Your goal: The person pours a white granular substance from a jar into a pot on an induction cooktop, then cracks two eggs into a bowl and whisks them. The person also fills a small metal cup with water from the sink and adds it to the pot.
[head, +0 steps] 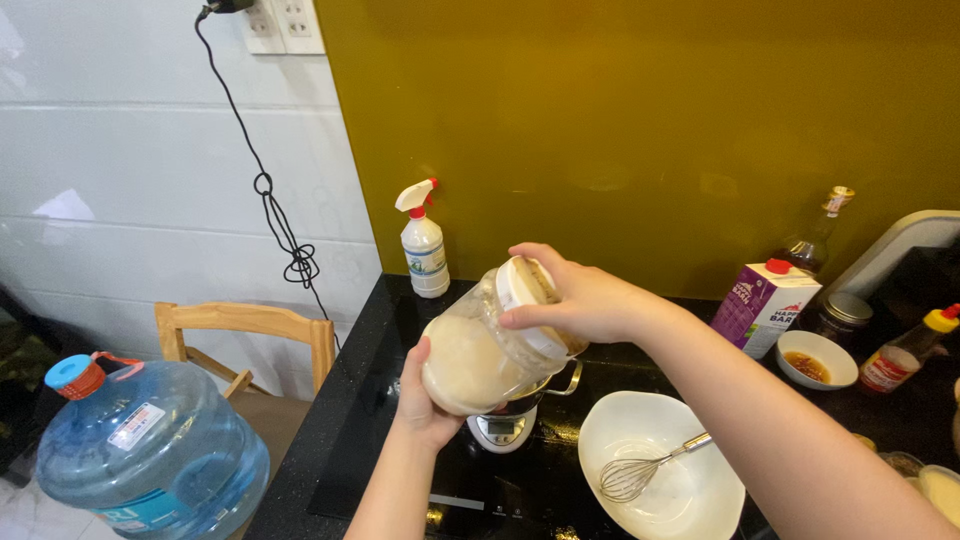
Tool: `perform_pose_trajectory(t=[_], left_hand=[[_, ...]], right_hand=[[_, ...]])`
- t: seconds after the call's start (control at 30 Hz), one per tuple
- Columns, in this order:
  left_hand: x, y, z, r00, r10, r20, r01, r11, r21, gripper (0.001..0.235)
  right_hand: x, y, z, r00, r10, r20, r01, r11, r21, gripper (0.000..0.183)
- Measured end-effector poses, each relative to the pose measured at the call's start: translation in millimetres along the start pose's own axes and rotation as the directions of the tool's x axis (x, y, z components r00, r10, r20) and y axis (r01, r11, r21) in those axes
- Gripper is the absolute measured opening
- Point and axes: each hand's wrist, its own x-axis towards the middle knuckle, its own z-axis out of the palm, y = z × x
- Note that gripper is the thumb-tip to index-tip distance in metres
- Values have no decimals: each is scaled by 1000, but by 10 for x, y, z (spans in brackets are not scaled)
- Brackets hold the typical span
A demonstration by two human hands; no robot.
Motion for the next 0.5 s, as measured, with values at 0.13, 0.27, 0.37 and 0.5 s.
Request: perform_pose_trajectory(t=[0.13,0.27,0.37,0.5], left_hand=[[-221,-67,137,994,57,88,-50,995,-85,87],[-548,-212,339,990,130,50,-106,937,-333,89],[-711,-267,438,986,167,-1,-151,891,-428,90],[-1005,-216,521,939,339,55,-282,853,-439,98]], right_hand=[[-130,35,179,939,-318,-130,314,948,-54,119],[-344,-48,513,827,-441,-349,481,876,31,100],[-406,-204,889,672,-428,-604,616,776,135,87],[-545,-426,1119,673,-323,-666,663,662,349,112]])
